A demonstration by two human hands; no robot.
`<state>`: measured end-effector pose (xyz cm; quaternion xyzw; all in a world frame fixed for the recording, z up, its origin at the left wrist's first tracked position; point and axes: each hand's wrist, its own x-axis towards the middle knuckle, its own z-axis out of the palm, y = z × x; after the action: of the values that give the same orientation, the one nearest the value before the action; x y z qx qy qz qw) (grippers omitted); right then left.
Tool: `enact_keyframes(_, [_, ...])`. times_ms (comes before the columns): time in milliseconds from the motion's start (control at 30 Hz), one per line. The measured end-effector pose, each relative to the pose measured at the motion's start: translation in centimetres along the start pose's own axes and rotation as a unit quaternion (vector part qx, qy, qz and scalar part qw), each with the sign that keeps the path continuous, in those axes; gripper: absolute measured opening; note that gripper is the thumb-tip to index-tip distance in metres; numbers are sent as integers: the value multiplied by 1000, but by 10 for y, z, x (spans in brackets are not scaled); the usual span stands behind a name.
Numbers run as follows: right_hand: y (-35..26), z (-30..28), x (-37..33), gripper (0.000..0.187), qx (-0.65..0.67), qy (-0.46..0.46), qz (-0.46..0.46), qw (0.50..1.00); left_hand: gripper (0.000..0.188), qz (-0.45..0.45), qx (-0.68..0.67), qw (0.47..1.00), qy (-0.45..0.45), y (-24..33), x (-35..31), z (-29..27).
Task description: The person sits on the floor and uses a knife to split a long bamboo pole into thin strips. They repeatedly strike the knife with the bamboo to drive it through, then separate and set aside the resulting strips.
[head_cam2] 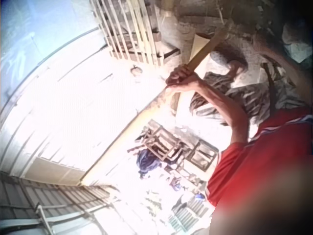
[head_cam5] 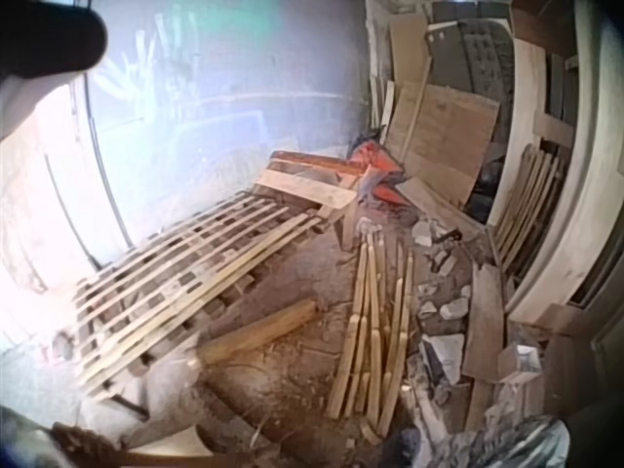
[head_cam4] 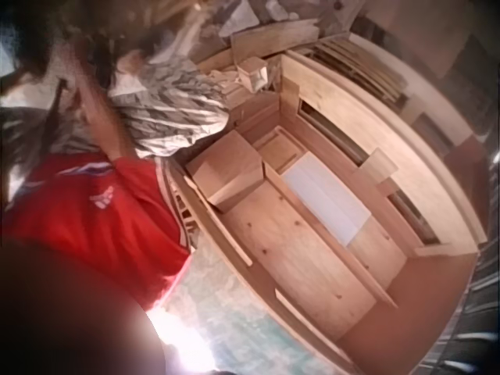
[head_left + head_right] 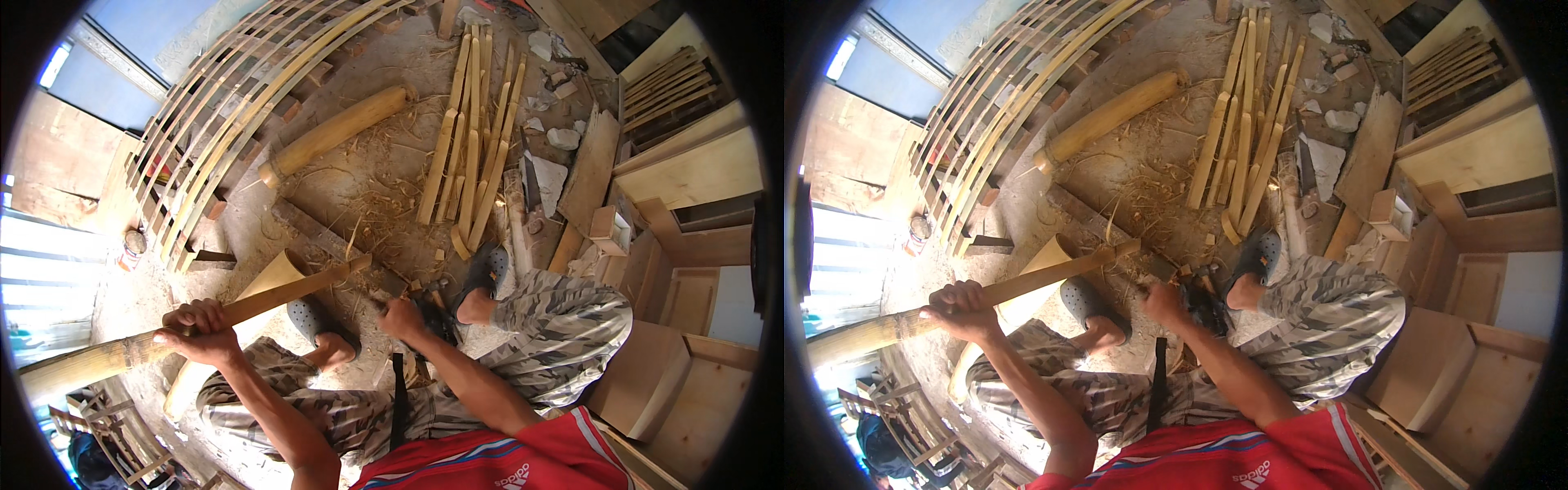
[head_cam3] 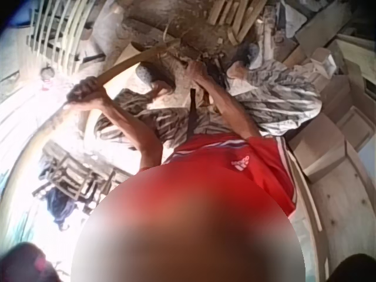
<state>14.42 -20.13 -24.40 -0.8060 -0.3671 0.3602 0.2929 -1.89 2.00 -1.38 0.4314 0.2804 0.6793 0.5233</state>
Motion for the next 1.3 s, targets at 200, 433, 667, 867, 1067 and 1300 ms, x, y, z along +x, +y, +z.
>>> enact_keyframes(200, [-5,-15,1,37,-55,-70,110,990,58,1,19,999,43,3,-5,9])
enact_keyframes(433, [-49,-7,-17,33,50,-22,-49,997,58,2,11,1000,19,0,-2,2])
enact_keyframes(667, [54,7,8,32,-107,-88,153,978,57,10,27,1000,-11,6,-3,13])
enact_keyframes(867, [-32,-9,-12,40,11,-54,-52,997,57,0,4,1000,12,2,-1,-5])
enact_keyframes(1067, [65,-7,-1,36,-25,-138,238,961,59,-9,-13,999,-28,4,-1,-5])
enact_keyframes(1300, [-4,8,-9,32,19,12,-5,1000,59,-2,-5,998,-69,2,-2,-5])
